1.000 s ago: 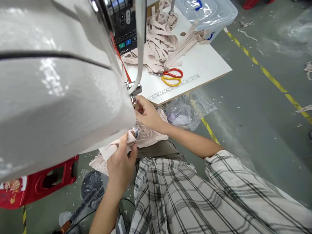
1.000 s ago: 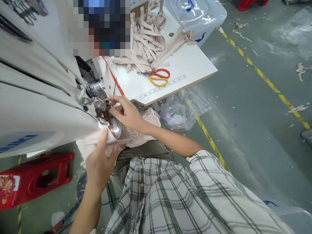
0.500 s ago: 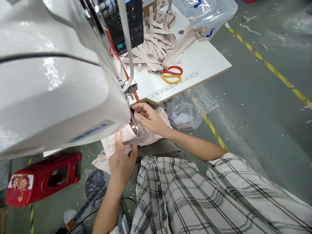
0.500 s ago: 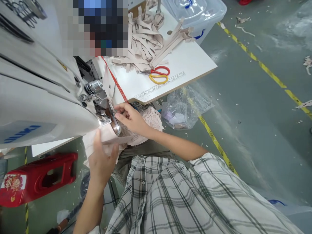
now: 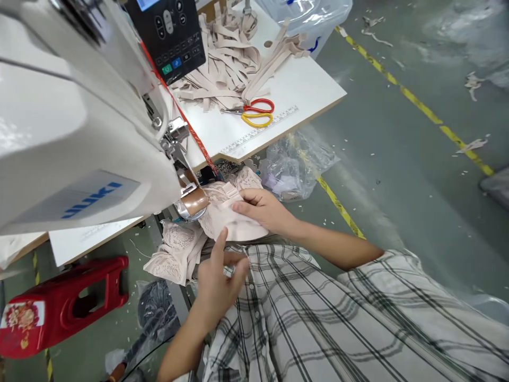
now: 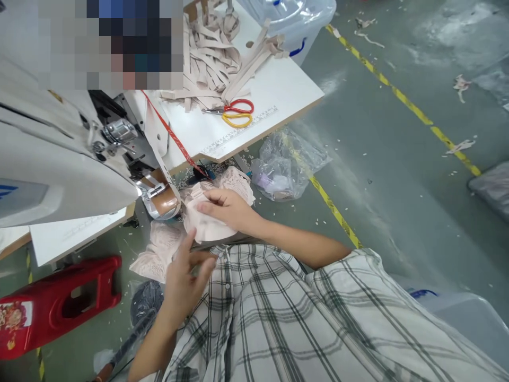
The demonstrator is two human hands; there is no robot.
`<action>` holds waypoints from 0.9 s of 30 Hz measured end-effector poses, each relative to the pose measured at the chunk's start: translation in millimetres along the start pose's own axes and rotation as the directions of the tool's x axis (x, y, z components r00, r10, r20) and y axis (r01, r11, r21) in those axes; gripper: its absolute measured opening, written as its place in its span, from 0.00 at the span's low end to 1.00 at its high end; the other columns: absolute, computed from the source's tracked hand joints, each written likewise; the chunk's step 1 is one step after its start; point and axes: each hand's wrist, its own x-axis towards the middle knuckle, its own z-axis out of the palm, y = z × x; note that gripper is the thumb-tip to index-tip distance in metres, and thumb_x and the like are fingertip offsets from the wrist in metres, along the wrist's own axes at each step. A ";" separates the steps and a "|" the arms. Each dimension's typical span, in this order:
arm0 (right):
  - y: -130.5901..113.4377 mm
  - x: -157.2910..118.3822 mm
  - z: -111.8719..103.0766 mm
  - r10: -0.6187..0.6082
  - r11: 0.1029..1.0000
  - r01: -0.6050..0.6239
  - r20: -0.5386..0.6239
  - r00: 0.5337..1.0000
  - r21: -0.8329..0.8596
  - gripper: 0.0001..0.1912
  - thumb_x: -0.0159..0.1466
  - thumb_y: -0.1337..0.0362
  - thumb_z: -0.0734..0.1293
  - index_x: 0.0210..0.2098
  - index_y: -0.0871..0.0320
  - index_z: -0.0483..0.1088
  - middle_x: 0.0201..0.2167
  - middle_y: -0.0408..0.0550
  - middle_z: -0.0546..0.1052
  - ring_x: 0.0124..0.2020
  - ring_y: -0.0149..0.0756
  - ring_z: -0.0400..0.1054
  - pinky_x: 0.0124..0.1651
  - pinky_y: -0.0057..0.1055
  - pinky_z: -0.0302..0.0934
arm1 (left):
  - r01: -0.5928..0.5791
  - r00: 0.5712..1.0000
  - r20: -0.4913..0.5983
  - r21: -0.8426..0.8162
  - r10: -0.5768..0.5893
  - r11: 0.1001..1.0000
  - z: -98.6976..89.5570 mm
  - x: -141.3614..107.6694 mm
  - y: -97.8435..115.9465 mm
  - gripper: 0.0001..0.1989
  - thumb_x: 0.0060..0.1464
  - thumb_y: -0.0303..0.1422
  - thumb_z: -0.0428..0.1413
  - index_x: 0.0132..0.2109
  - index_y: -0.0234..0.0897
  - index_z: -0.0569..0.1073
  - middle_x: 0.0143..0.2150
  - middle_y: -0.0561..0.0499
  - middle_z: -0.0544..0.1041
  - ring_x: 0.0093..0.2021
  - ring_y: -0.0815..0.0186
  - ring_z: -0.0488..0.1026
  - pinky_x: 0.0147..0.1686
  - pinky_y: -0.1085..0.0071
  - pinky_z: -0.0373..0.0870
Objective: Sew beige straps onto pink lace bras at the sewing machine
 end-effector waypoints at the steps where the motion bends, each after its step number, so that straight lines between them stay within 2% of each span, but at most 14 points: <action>1: -1.6 -0.8 -2.7 0.038 0.998 -0.043 0.075 0.996 0.055 0.20 0.63 0.46 0.69 0.33 0.59 0.71 0.26 0.42 0.69 0.26 0.29 0.62 0.27 0.27 0.55 | -0.041 0.998 -0.045 -0.016 0.040 0.999 -10.6 3.3 0.9 0.22 0.66 0.32 0.53 0.65 0.38 0.64 0.38 0.49 0.84 0.38 0.62 0.82 0.39 0.68 0.79; 4: -8.4 0.2 -4.5 0.068 0.992 -0.100 0.356 0.932 0.073 0.20 0.64 0.47 0.68 0.34 0.60 0.72 0.23 0.40 0.68 0.24 0.27 0.60 0.27 0.26 0.54 | -0.280 0.937 -0.185 0.112 0.297 0.953 -40.3 18.8 4.7 0.16 0.65 0.28 0.51 0.58 0.37 0.70 0.52 0.41 0.79 0.57 0.55 0.75 0.56 0.57 0.72; 6: -13.3 2.7 -0.2 0.035 0.998 -0.006 0.521 0.853 -0.056 0.20 0.67 0.49 0.65 0.32 0.60 0.72 0.23 0.39 0.68 0.25 0.27 0.60 0.28 0.25 0.54 | -0.349 0.929 -0.054 0.196 0.366 0.916 -51.3 29.4 4.9 0.19 0.66 0.31 0.49 0.61 0.32 0.68 0.58 0.35 0.75 0.63 0.51 0.69 0.60 0.51 0.67; 7: -14.9 4.3 3.0 0.020 0.982 0.093 0.587 0.809 -0.162 0.18 0.68 0.51 0.64 0.32 0.60 0.73 0.23 0.39 0.68 0.25 0.27 0.61 0.28 0.25 0.54 | -0.319 0.947 0.041 0.237 0.319 0.918 -53.2 33.8 2.8 0.17 0.67 0.32 0.48 0.58 0.31 0.71 0.55 0.35 0.77 0.60 0.51 0.72 0.58 0.52 0.69; 9: -13.9 7.8 10.6 0.009 0.830 0.333 0.607 0.794 -0.448 0.15 0.68 0.58 0.64 0.29 0.60 0.73 0.23 0.41 0.70 0.26 0.29 0.62 0.29 0.27 0.53 | -0.111 0.987 0.145 0.344 0.064 0.933 -50.2 39.9 -7.2 0.18 0.68 0.36 0.45 0.43 0.32 0.77 0.38 0.39 0.80 0.44 0.54 0.78 0.48 0.57 0.73; 11: -5.6 12.0 17.7 -0.056 0.518 0.474 0.525 0.850 -0.712 0.13 0.68 0.65 0.63 0.29 0.61 0.74 0.25 0.45 0.73 0.27 0.32 0.64 0.29 0.30 0.53 | 0.188 0.955 0.165 0.306 -0.246 0.933 -40.7 43.1 -24.0 0.24 0.68 0.41 0.43 0.29 0.36 0.74 0.24 0.45 0.75 0.32 0.58 0.77 0.39 0.61 0.72; 13: 9.0 16.7 22.3 -0.176 0.263 0.488 0.456 0.872 -0.832 0.13 0.69 0.68 0.61 0.32 0.62 0.75 0.27 0.50 0.75 0.30 0.36 0.67 0.30 0.32 0.54 | 0.463 0.857 0.280 -0.050 -0.432 0.885 -28.4 44.5 -43.4 0.25 0.66 0.47 0.44 0.27 0.37 0.72 0.21 0.48 0.73 0.29 0.60 0.75 0.37 0.63 0.71; 14: 17.2 18.7 23.4 -0.228 0.206 0.502 0.458 0.859 -0.840 0.14 0.70 0.68 0.59 0.34 0.62 0.75 0.28 0.51 0.76 0.31 0.38 0.68 0.31 0.33 0.55 | 0.552 0.820 0.361 -0.298 -0.444 0.779 -22.2 44.5 -52.2 0.24 0.64 0.49 0.47 0.29 0.37 0.73 0.21 0.50 0.72 0.29 0.61 0.74 0.38 0.63 0.71; 16: 31.8 20.9 23.0 -0.334 0.203 0.543 0.464 0.820 -0.815 0.15 0.71 0.67 0.58 0.39 0.61 0.76 0.32 0.52 0.78 0.36 0.40 0.70 0.36 0.35 0.61 | 0.593 0.804 0.439 -0.648 -0.401 0.478 -11.3 42.8 -64.8 0.21 0.59 0.52 0.54 0.31 0.38 0.72 0.20 0.54 0.70 0.28 0.63 0.73 0.38 0.64 0.71; 18: 40.3 19.5 21.0 -0.449 0.295 0.542 0.387 0.806 -0.787 0.12 0.70 0.66 0.60 0.44 0.59 0.75 0.40 0.53 0.79 0.42 0.41 0.71 0.44 0.38 0.65 | 0.543 0.818 0.397 -0.772 -0.415 0.331 -4.5 38.6 -69.2 0.20 0.55 0.52 0.59 0.31 0.38 0.71 0.21 0.55 0.67 0.27 0.66 0.70 0.37 0.66 0.70; 19: 42.0 17.6 20.2 -0.498 0.361 0.521 0.313 0.809 -0.774 0.11 0.70 0.64 0.61 0.47 0.57 0.74 0.43 0.53 0.78 0.45 0.42 0.71 0.47 0.39 0.66 | 0.515 0.829 0.358 -0.789 -0.430 0.336 -3.0 35.8 -68.6 0.20 0.55 0.51 0.59 0.31 0.38 0.71 0.23 0.55 0.68 0.27 0.67 0.69 0.36 0.68 0.69; 22: 40.9 11.5 20.4 -0.528 0.504 0.446 0.145 0.837 -0.740 0.13 0.68 0.57 0.66 0.49 0.55 0.73 0.44 0.51 0.76 0.47 0.42 0.71 0.49 0.39 0.67 | 0.465 0.859 0.252 -0.748 -0.445 0.473 -4.6 27.5 -61.4 0.18 0.61 0.47 0.57 0.32 0.37 0.73 0.28 0.53 0.71 0.28 0.70 0.65 0.31 0.72 0.63; 24: 39.3 10.1 22.4 -0.496 0.501 0.442 0.172 0.851 -0.744 0.13 0.69 0.55 0.66 0.46 0.56 0.74 0.42 0.51 0.77 0.45 0.41 0.71 0.47 0.38 0.67 | 0.444 0.878 0.195 -0.674 -0.438 0.590 -7.5 24.0 -57.2 0.17 0.64 0.45 0.54 0.34 0.38 0.75 0.29 0.53 0.71 0.29 0.69 0.65 0.31 0.73 0.62; 27: 40.4 12.2 26.1 -0.516 0.424 0.481 0.232 0.825 -0.767 0.13 0.71 0.57 0.64 0.43 0.58 0.76 0.39 0.51 0.78 0.42 0.39 0.72 0.45 0.36 0.65 | 0.423 0.891 0.135 -0.598 -0.434 0.681 -9.4 22.0 -55.7 0.16 0.65 0.43 0.52 0.35 0.38 0.76 0.29 0.54 0.71 0.32 0.68 0.67 0.33 0.73 0.62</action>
